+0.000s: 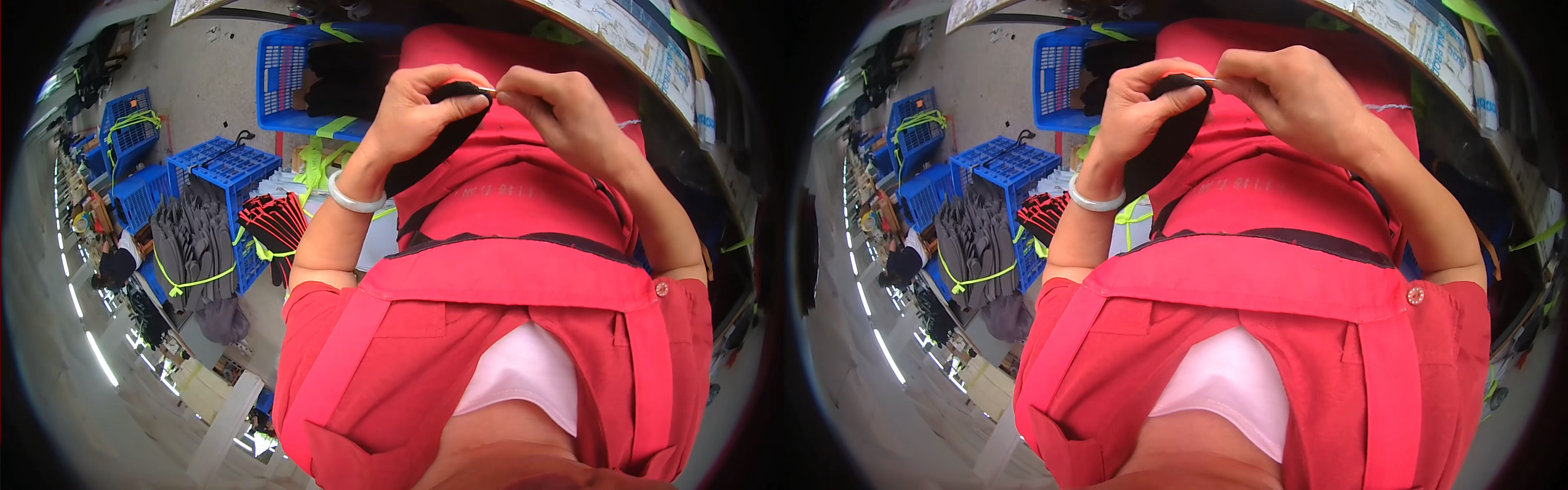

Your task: The recorder is inspecting and organizing black and red fabric components at a manufacturing workbench.

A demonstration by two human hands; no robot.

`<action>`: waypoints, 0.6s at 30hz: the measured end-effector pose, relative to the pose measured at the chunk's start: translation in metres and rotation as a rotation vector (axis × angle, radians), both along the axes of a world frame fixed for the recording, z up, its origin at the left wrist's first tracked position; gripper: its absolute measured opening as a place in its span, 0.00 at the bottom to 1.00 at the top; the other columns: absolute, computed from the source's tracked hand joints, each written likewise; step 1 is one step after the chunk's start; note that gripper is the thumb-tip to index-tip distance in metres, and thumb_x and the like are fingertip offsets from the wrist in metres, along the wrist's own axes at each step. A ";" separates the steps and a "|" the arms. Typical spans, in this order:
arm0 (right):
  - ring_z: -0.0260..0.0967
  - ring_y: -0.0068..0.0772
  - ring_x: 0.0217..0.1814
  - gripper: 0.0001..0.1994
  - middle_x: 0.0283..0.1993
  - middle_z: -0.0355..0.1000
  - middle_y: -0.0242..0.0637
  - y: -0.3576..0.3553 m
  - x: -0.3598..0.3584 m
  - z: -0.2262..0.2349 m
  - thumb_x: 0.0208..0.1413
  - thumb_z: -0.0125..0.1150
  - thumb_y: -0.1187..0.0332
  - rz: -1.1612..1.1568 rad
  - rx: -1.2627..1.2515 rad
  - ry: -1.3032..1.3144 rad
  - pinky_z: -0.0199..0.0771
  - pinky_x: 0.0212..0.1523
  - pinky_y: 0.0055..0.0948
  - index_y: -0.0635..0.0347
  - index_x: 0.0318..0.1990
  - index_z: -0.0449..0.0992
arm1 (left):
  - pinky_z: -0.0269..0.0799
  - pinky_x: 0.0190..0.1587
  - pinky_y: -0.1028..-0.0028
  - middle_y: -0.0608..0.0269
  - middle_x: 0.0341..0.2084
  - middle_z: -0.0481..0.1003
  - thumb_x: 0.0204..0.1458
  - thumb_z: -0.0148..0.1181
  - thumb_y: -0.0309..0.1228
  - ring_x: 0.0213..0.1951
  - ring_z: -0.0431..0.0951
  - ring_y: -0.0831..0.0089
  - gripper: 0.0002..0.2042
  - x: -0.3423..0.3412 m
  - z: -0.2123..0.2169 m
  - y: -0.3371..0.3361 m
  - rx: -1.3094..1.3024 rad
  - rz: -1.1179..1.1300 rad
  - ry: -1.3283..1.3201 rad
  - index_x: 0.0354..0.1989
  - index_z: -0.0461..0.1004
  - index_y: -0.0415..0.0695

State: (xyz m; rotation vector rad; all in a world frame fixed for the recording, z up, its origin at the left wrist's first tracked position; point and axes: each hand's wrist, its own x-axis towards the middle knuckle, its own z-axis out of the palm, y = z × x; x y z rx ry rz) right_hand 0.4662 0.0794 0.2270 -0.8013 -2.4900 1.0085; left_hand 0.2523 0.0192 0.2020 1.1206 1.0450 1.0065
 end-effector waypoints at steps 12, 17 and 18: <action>0.59 0.12 0.26 0.10 0.24 0.66 0.25 0.016 0.008 -0.026 0.63 0.53 0.66 -0.056 -0.824 0.199 0.60 0.27 0.15 0.64 0.38 0.76 | 0.71 0.38 0.82 0.68 0.29 0.78 0.53 0.62 0.26 0.33 0.74 0.83 0.07 0.003 -0.015 -0.001 -0.017 0.034 -0.056 0.38 0.79 0.37; 0.69 0.20 0.36 0.07 0.34 0.74 0.32 0.044 0.019 -0.015 0.61 0.54 0.70 -0.095 -0.224 -0.006 0.70 0.41 0.22 0.64 0.40 0.75 | 0.73 0.41 0.81 0.65 0.29 0.79 0.54 0.62 0.26 0.34 0.77 0.79 0.08 0.006 -0.013 -0.001 0.013 -0.020 0.113 0.41 0.78 0.37; 0.74 0.29 0.40 0.07 0.37 0.76 0.38 0.067 0.031 -0.036 0.61 0.55 0.70 -0.098 0.022 0.033 0.72 0.44 0.25 0.62 0.42 0.76 | 0.73 0.41 0.81 0.65 0.29 0.79 0.54 0.62 0.26 0.34 0.77 0.79 0.08 0.005 -0.014 -0.001 0.016 -0.019 0.109 0.41 0.78 0.37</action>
